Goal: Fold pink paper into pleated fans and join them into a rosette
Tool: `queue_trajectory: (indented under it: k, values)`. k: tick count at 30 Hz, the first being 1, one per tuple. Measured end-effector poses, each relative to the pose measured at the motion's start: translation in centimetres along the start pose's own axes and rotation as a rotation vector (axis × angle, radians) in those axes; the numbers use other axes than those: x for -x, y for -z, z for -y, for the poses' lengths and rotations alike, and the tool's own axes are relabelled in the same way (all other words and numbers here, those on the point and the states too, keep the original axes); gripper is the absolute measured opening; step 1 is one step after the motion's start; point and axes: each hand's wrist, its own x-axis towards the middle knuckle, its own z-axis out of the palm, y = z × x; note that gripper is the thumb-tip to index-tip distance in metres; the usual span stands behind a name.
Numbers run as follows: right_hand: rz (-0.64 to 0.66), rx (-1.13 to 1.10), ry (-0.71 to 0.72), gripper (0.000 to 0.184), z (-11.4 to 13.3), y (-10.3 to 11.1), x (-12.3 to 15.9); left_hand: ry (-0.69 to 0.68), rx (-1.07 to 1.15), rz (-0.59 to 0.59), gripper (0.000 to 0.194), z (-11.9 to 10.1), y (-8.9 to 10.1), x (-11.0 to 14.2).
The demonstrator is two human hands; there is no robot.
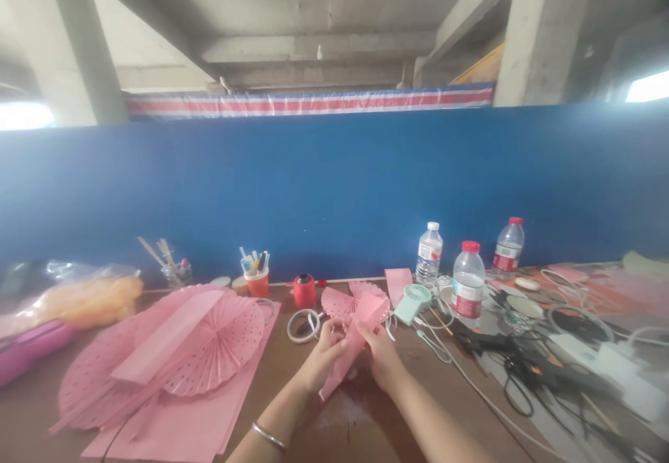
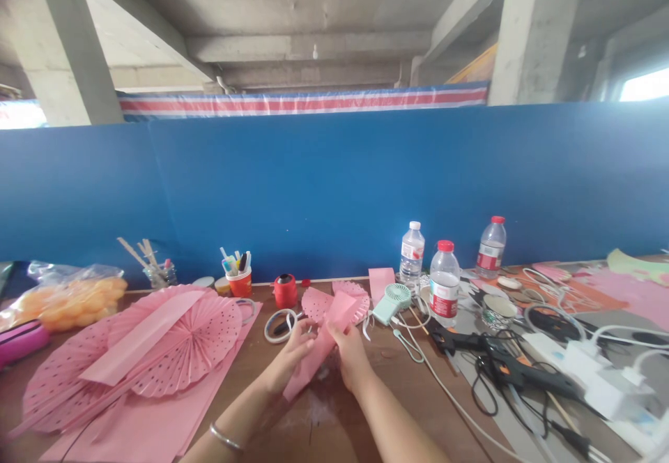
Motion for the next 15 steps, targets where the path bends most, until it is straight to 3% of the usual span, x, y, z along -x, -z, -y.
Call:
queue_trajectory:
  k: [3, 5, 7, 12, 15]
  values:
    - [-0.084, -0.175, 0.071, 0.028, 0.7, 0.8, -0.6, -0.173, -0.19, -0.029, 0.055, 0.1, 0.9, 0.0]
    - [-0.138, -0.228, 0.102, 0.027, 1.0, 1.5, -1.1, -0.222, -0.355, 0.035, 0.062, -0.3, 1.0, 0.3]
    - [-0.172, -0.247, 0.112, 0.026, 1.2, 2.1, -1.5, -0.235, -0.499, 0.025, 0.061, -0.8, 0.7, 0.6]
    - [-0.222, -0.286, 0.064, 0.025, 0.8, 2.6, -1.9, -0.353, -0.739, 0.021, 0.019, -0.7, -0.2, 0.5]
    - [-0.212, -0.305, 0.024, 0.023, 0.6, 2.5, -1.9, -0.441, -0.817, 0.063, 0.017, -0.5, -0.3, 0.1]
